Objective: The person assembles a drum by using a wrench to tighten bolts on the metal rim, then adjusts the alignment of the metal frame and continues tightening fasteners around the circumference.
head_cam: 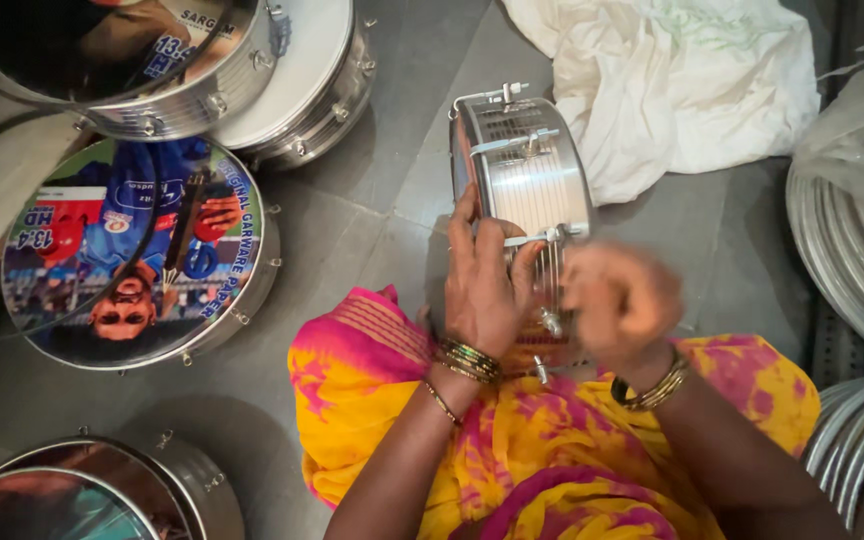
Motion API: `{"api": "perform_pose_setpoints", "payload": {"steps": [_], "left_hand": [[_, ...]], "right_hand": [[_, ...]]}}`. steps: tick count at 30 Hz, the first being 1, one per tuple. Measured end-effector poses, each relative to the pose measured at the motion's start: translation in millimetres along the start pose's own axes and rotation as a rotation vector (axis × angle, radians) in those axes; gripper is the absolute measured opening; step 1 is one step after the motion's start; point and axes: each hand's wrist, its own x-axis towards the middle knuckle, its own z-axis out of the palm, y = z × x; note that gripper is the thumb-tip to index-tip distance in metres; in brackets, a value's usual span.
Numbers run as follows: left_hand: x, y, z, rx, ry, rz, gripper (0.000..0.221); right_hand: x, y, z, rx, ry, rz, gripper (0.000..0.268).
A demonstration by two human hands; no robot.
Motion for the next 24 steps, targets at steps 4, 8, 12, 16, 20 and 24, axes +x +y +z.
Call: {"api": "perform_pose_setpoints", "payload": {"steps": [4,8,12,16,20,24], "left_hand": [[2,-5,3,-0.005,-0.004,0.006,0.027],[3,-10,6,-0.009,0.001,-0.016,0.026],[1,-10,9,-0.041,0.035,0.053,0.027],[2,-13,10,-0.038,0.047,0.09,0.026],[2,-16,11,-0.023,0.014,0.049,0.026],[1,-15,9,-0.001,0.038,0.088,0.025]], "right_hand": [[-19,2,-4,-0.139,-0.127,-0.3,0.021],[-27,3,-12,-0.227,-0.111,-0.206,0.029],[-40,1,-14,-0.282,-0.169,-0.184,0.028],[-62,8,-11,-0.299,-0.221,-0.111,0.028],[-75,25,-9,-0.298,-0.207,-0.137,0.025],[-73,32,-16,-0.165,-0.06,-0.061,0.012]]}}
